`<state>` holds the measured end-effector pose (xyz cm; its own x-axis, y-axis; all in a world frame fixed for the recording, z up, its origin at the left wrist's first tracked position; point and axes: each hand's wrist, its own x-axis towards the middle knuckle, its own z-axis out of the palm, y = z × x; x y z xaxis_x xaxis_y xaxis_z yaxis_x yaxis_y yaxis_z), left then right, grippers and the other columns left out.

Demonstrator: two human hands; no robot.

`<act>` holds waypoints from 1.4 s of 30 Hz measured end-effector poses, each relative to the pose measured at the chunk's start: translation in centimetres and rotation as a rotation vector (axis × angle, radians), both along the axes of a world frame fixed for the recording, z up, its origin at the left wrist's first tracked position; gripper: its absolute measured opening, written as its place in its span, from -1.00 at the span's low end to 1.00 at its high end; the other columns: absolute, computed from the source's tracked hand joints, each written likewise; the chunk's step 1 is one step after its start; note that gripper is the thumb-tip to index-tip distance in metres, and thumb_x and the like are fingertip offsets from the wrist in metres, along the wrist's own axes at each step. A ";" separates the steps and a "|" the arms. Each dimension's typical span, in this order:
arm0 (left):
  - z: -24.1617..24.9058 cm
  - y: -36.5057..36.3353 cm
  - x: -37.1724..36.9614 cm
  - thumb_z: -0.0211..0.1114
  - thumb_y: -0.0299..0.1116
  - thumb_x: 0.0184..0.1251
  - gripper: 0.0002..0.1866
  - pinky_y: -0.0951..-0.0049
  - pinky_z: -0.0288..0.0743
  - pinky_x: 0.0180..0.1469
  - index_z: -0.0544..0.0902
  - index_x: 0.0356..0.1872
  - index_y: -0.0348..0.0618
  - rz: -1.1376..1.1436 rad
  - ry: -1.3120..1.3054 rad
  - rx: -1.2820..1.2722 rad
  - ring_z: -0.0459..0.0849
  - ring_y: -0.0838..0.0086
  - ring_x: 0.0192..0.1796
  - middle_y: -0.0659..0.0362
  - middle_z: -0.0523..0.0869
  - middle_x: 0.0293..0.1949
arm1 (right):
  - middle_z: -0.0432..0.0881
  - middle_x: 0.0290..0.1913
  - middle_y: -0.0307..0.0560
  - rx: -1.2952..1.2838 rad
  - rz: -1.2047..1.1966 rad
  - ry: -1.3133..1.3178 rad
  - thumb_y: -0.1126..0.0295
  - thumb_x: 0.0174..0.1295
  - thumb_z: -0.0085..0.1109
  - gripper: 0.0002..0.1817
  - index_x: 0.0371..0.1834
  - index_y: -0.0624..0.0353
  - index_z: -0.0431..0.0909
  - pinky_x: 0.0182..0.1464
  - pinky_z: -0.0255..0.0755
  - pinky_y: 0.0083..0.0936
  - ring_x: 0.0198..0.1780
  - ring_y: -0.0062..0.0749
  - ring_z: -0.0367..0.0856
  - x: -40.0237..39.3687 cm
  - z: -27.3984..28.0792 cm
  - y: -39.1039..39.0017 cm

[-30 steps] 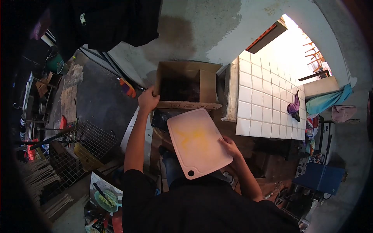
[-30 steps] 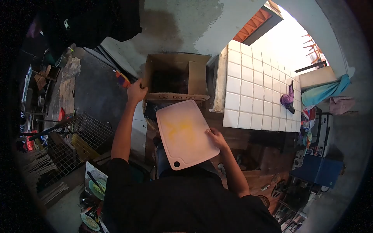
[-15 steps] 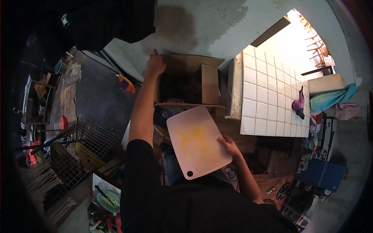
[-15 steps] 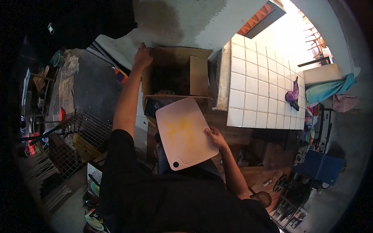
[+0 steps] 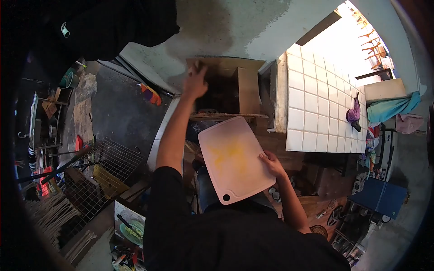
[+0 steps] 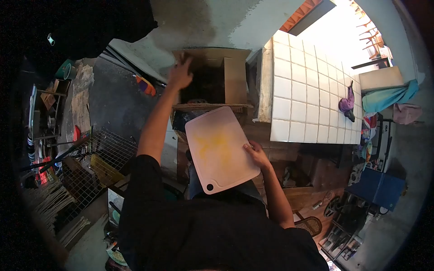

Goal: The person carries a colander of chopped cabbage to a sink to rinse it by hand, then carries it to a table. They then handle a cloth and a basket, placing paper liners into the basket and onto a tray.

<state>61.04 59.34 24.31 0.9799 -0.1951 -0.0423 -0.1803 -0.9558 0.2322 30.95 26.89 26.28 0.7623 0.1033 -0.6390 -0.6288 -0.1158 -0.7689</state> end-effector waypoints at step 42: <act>-6.2 7.7 -36.6 0.21 -0.34 0.40 -0.77 0.51 0.50 -0.09 0.59 -0.10 -0.32 1.011 0.085 -1.244 0.63 0.51 -0.17 0.15 0.66 -0.22 | 0.56 -0.24 0.22 -0.397 -0.887 -0.315 0.22 0.48 -0.19 -0.62 -0.13 0.41 0.41 -0.06 0.37 -0.23 -0.18 -0.02 0.53 10.2 -9.9 20.5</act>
<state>24.41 67.00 18.12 0.7253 0.5469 -0.4181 0.4312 0.1125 0.8952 41.11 47.36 16.43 0.6008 -0.7554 -0.2617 -0.3878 0.0108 -0.9217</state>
